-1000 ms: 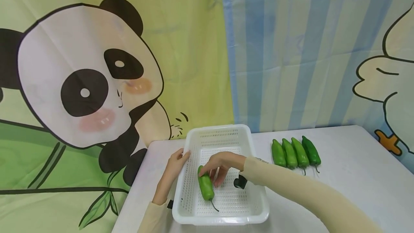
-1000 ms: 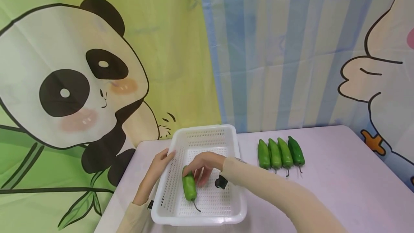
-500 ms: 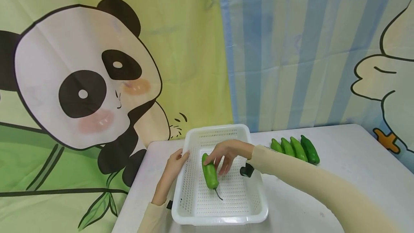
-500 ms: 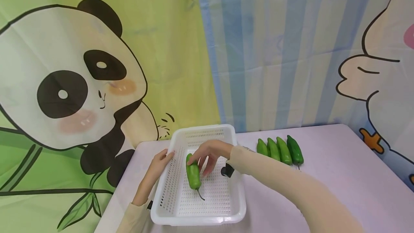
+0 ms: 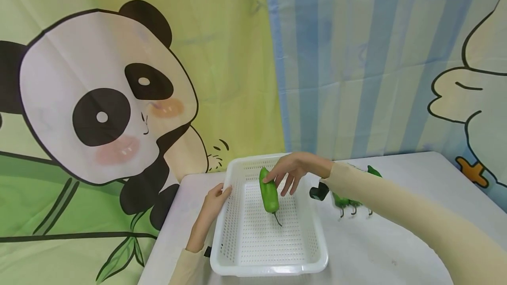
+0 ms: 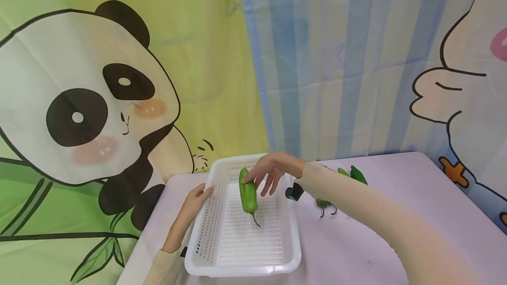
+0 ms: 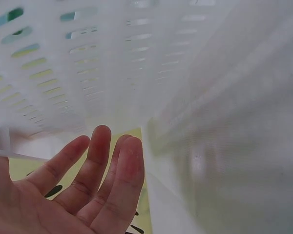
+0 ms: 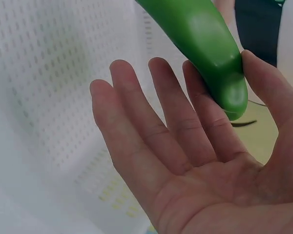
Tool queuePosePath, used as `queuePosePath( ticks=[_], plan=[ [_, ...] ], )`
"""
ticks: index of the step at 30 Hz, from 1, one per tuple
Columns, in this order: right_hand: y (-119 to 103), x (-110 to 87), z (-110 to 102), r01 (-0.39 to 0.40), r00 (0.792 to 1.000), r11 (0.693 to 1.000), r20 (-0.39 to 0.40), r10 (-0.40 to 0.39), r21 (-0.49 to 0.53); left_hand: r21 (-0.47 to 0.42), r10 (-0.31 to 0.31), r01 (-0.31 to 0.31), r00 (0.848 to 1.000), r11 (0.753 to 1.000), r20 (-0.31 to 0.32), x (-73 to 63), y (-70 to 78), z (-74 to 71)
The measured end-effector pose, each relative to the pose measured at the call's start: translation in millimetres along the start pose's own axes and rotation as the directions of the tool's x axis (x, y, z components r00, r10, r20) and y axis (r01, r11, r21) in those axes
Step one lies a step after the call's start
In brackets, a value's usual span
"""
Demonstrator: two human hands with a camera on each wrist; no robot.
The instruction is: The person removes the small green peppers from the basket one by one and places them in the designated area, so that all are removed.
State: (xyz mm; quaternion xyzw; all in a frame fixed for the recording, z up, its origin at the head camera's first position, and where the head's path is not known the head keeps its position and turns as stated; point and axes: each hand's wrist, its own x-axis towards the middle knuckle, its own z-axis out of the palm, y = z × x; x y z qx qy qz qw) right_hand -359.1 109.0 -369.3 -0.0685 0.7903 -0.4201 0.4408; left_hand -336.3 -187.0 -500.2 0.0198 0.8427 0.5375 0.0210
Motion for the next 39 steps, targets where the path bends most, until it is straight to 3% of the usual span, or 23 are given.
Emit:
queuePosePath(
  ticks=[9,15,23,30,39],
  plan=[
    [11.4,-44.4,-29.0,0.071,0.997,0.997,-0.025,-0.07,0.028,-0.013,-0.001,0.001,1.0,1.0,0.003,0.3,0.4,0.3],
    [30.6,-71.9,-51.2,0.074,0.997,0.997,-0.036,-0.073,0.019,-0.006,0.005,-0.005,1.0,1.0,-0.006,0.5,1.2,-0.3],
    [61.6,-94.4,-77.2,0.035,0.998,0.998,-0.056,-0.032,0.053,-0.007,0.007,-0.007,1.0,1.0,0.006,0.9,0.1,-0.2],
    [77.5,-113.7,-96.3,0.062,0.996,0.993,-0.063,-0.056,0.104,-0.006,0.0,0.0,1.0,1.0,-0.002,0.7,0.6,-0.4],
    [116.7,-132.1,-127.1,0.01,0.993,0.997,-0.119,0.0,0.081,-0.021,-0.005,0.005,1.0,1.0,0.001,-0.8,-0.3,0.4]
  ],
)
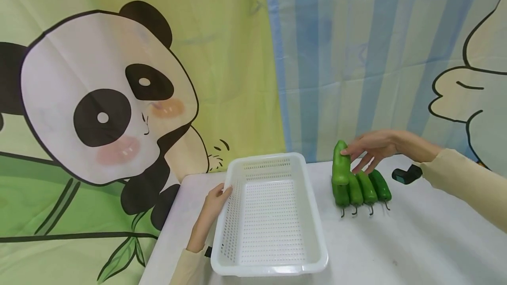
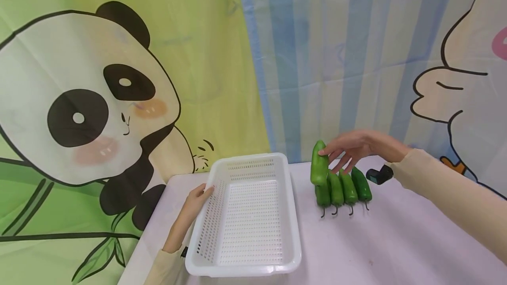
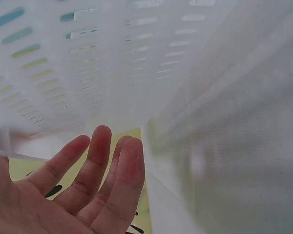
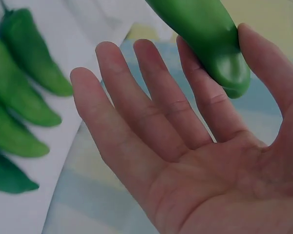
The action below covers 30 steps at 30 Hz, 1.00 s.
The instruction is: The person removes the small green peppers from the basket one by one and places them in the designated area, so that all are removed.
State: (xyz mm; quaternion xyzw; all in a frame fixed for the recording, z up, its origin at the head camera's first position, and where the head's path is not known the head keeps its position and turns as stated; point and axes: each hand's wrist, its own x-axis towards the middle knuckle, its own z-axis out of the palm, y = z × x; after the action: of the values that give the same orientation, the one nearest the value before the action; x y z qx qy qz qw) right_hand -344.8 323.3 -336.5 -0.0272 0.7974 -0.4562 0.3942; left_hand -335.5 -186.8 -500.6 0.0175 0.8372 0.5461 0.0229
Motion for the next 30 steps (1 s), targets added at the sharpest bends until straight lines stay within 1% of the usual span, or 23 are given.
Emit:
queuePosePath(
  ticks=[1,7,11,17,21,25,30],
  plan=[
    [4.8,0.0,-5.4,-0.006,1.0,1.0,0.007,0.006,-0.009,0.0,-0.002,0.002,1.0,1.0,-0.002,0.0,0.1,-0.1],
    [32.4,-5.7,-29.6,-0.049,0.999,0.997,-0.02,0.048,-0.052,0.004,-0.004,0.004,1.0,1.0,-0.005,-0.1,0.1,-0.6],
    [48.3,-9.2,-38.9,-0.086,0.995,0.993,-0.049,0.083,-0.081,-0.012,-0.005,0.005,1.0,1.0,0.002,-1.0,1.3,0.1],
    [66.2,-13.8,-49.3,-0.138,0.989,0.982,-0.063,0.131,-0.132,-0.015,-0.008,0.008,1.0,1.0,0.002,-1.1,1.0,0.1],
    [78.8,-18.1,-58.0,-0.189,0.98,0.967,-0.087,0.177,-0.172,-0.008,0.001,-0.001,1.0,1.0,0.004,-0.3,-0.2,0.3],
    [93.9,-18.5,-66.1,-0.251,0.966,0.947,-0.106,0.234,-0.2,-0.01,0.012,-0.012,1.0,1.0,0.005,-0.2,-0.1,0.6],
    [109.3,-16.0,-68.4,-0.298,0.952,0.929,-0.135,0.273,-0.222,-0.01,0.006,-0.006,1.0,1.0,0.006,1.0,-0.4,0.4]
  ],
)
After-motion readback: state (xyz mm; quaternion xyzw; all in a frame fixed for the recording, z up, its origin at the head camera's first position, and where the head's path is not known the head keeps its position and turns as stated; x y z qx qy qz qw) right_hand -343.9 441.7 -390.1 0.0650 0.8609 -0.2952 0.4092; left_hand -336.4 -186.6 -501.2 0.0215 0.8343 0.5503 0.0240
